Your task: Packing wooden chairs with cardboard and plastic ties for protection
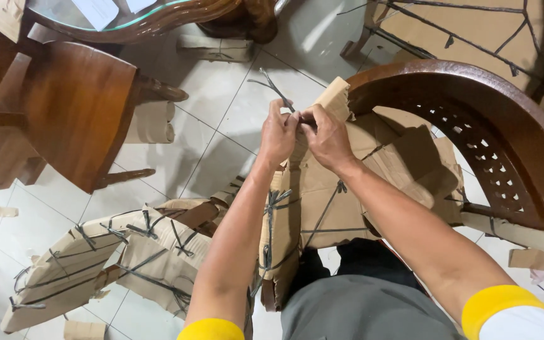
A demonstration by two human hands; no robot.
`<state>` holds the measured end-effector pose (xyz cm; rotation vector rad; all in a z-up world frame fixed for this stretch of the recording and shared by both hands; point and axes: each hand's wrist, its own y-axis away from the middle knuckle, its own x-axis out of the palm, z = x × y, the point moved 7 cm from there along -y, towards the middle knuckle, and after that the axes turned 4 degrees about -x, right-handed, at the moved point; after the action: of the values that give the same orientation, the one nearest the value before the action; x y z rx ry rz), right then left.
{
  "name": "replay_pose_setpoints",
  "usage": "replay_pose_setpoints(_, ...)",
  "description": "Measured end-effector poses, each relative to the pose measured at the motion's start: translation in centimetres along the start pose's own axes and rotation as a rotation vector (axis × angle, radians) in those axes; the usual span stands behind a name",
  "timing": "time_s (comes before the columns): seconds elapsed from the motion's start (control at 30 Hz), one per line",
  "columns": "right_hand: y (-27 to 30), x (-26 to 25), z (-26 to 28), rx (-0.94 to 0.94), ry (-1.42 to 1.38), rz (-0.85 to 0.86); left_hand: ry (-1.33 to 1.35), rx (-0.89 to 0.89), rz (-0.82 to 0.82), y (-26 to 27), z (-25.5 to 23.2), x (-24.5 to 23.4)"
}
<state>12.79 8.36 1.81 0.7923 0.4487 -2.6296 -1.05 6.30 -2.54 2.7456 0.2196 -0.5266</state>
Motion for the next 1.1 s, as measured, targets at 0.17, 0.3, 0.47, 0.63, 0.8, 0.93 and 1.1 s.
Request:
replay_pose_setpoints(0.17,0.3,0.2,-1.4,0.069,-0.054,-0.092,-0.062,0.064,0.015,1.7,-2.3,-0.4)
replay_pose_setpoints(0.3,0.4,-0.8,-0.8,0.086,-0.022,-0.163,-0.150,0.173,-0.006,3.2,-4.4,-0.1)
replay_pose_setpoints(0.47,1.0,-0.1,-1.5,0.043,0.026,-0.141,-0.205,0.192,-0.006,3.1,-3.6,0.7)
replay_pose_setpoints(0.63,1.7,1.7,-0.9,-0.240,0.435,-0.033,-0.250,0.226,-0.049,3.1,-3.1,1.0)
replay_pose_setpoints(0.8,1.5,2.2,-0.8,-0.378,0.677,0.066,-0.295,0.251,-0.097,2.9,-2.0,1.4)
replay_pose_setpoints(0.93,1.4,1.9,-1.4,-0.387,0.664,0.110,-0.333,0.227,-0.094,2.5,-2.3,1.3)
replay_pose_setpoints(1.1,1.6,1.6,-1.2,-0.340,0.419,0.152,-0.283,0.216,-0.137,2.6,-2.2,0.9)
